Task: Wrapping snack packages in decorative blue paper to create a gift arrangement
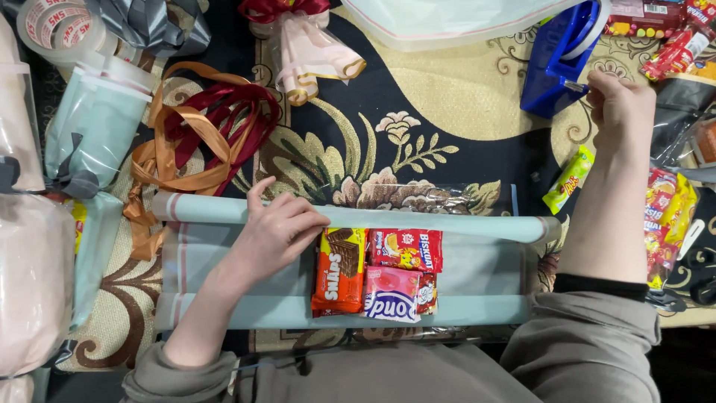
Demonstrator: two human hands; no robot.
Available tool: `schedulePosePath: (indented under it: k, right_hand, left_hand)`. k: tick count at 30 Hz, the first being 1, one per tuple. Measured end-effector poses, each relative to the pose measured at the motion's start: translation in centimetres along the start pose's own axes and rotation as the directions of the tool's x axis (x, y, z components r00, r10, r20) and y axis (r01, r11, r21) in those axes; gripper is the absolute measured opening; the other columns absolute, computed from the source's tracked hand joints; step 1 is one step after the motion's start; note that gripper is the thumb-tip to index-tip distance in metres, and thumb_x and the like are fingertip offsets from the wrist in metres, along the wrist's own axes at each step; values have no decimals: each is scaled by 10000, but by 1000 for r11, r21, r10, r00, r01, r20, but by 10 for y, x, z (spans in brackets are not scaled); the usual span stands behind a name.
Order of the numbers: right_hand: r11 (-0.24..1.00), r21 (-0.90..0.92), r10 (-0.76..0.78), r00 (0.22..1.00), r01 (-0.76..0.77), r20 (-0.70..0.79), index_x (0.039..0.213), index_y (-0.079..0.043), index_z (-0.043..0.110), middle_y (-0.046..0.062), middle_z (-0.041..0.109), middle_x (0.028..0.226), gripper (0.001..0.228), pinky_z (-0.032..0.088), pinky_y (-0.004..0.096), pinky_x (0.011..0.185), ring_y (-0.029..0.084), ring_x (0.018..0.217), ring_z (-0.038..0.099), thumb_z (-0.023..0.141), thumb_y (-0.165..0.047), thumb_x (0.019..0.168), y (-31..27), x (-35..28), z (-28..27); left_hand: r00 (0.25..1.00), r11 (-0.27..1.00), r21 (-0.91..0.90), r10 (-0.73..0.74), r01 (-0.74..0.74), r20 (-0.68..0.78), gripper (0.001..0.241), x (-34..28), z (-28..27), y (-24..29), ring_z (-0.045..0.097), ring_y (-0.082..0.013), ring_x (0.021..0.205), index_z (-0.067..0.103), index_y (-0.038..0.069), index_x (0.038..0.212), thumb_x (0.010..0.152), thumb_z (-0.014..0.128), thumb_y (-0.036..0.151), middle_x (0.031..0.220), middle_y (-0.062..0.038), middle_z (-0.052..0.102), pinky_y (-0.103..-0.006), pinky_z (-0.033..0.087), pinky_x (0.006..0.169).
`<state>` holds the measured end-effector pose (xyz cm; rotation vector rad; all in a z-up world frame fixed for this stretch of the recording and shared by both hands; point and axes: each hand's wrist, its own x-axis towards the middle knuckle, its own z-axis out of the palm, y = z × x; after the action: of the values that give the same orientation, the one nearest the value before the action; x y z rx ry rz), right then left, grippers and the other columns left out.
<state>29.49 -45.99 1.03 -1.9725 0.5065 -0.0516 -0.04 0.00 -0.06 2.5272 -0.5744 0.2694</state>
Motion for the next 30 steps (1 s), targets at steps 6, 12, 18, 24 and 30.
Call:
schedulePosePath:
  k: [6,12,18,24,30]
  right_hand:
    - [995,98,32,999,-30,-19,845,-183,749,-75,599,670,52,363,146,554,-5,591,525,771,-228,856,32,-14,7]
    - [999,29,-35,999,34,19,925,-245,733,-110,662,818,55,457,177,778,-6,811,621,726,-277,969,65,2,16]
    - [988,-36,-152,988,151,-31,821,-188,678,-48,642,755,140,542,274,832,61,739,605,766,-221,924,94,45,20]
    - [951,-281,-139,990,128,-22,837,-175,711,-57,622,738,132,413,299,632,73,667,511,738,-267,927,78,37,16]
    - [909,-380,-186,982,171,-5,858,-162,746,-40,583,702,109,372,312,500,97,581,488,786,-212,947,87,60,12]
  left_hand:
    - [1000,1000,-4,0,0,5,86,0,-1,1,617,-156,881,749,188,1006,922,734,182,895,55,691,-553,206,1131]
    - [1000,1000,-8,8,-8,-1,90,0,-1,1,613,-163,878,742,182,1018,929,730,181,898,48,683,-558,212,1133]
    - [1000,1000,-3,10,-10,2,87,1,-2,1,613,-163,883,743,184,1012,925,739,189,904,48,691,-556,218,1128]
    - [999,1000,0,22,-22,-23,65,0,-3,3,612,-162,868,744,179,1002,937,741,176,896,52,679,-546,216,1130]
    - [999,999,23,33,-32,-36,31,-1,-1,1,604,-176,881,742,195,986,960,728,185,925,61,683,-545,212,1122]
